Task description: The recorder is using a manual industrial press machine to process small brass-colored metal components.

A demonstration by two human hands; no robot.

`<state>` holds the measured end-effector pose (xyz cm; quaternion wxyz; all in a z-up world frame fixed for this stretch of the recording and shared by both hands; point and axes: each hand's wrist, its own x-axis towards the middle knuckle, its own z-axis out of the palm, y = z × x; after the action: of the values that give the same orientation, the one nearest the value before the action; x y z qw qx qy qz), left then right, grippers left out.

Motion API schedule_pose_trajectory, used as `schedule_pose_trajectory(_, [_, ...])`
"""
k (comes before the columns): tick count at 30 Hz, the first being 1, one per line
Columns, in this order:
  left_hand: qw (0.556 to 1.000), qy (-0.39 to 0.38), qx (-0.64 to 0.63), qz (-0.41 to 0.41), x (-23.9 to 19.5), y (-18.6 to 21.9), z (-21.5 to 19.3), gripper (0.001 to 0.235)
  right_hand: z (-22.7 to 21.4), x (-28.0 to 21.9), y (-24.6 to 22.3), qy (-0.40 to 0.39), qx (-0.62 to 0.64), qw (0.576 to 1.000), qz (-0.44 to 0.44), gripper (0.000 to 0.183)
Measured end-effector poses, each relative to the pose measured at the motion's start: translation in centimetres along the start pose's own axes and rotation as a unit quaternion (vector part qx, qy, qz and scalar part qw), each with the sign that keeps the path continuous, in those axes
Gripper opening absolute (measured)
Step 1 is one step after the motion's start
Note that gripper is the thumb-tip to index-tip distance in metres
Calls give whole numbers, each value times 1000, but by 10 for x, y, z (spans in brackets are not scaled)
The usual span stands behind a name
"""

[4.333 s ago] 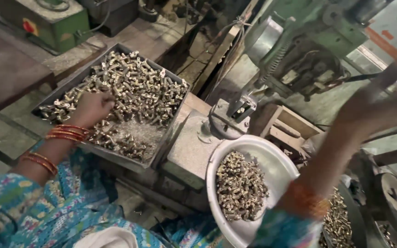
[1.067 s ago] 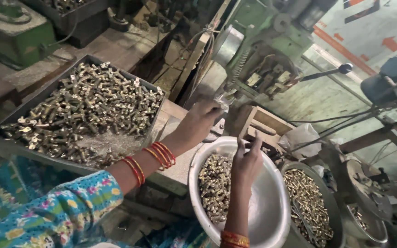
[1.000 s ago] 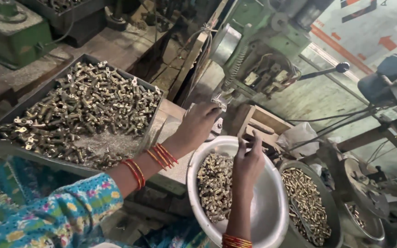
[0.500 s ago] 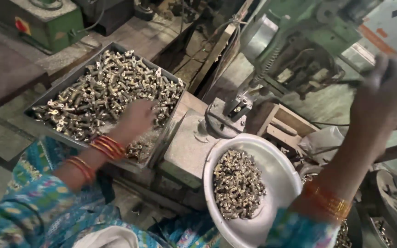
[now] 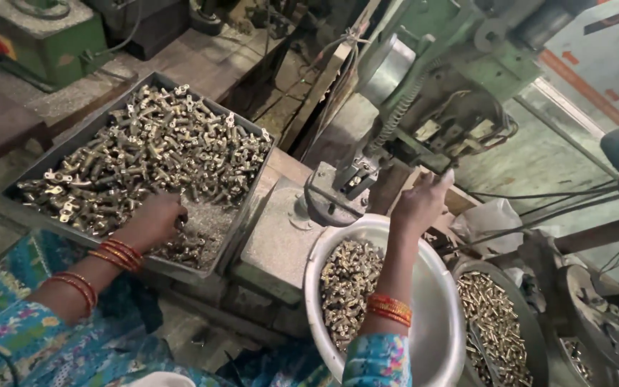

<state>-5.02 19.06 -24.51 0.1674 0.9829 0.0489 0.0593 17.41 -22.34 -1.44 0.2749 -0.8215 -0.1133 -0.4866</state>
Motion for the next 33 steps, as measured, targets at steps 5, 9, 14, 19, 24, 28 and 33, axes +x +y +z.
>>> schedule_pose_trajectory(5, [985, 148, -63, -57, 10, -23, -5, 25, -47, -10, -53, -21, 7, 999, 28, 36])
schedule_pose_trajectory(9, [973, 78, -163, -141, 8, 16, -80, 30, -83, -48, -109, -48, 219, 963, 150, 45])
schedule_pose_trajectory(14, [921, 89, -353, -141, 15, 135, -156, 33, -53, -56, -119, -94, 125, 981, -115, 43])
schedule_pose_trajectory(19, [841, 279, -415, 207, 32, 236, -173, 30, -65, -48, -108, -134, 105, 985, 10, 44])
schedule_pose_trajectory(24, [844, 331, -353, 233, 75, 287, -144, 27, -111, -46, -83, -125, 22, 990, 62, 50])
schedule_pose_trajectory(28, [870, 341, -287, 210, 89, 293, -122, 30, -126, -25, -76, -69, 41, 997, -3, 39])
schedule_pose_trajectory(33, [890, 292, -309, 164, 58, 261, -133, 25, -134, 93, -62, 130, -47, 965, -224, 38])
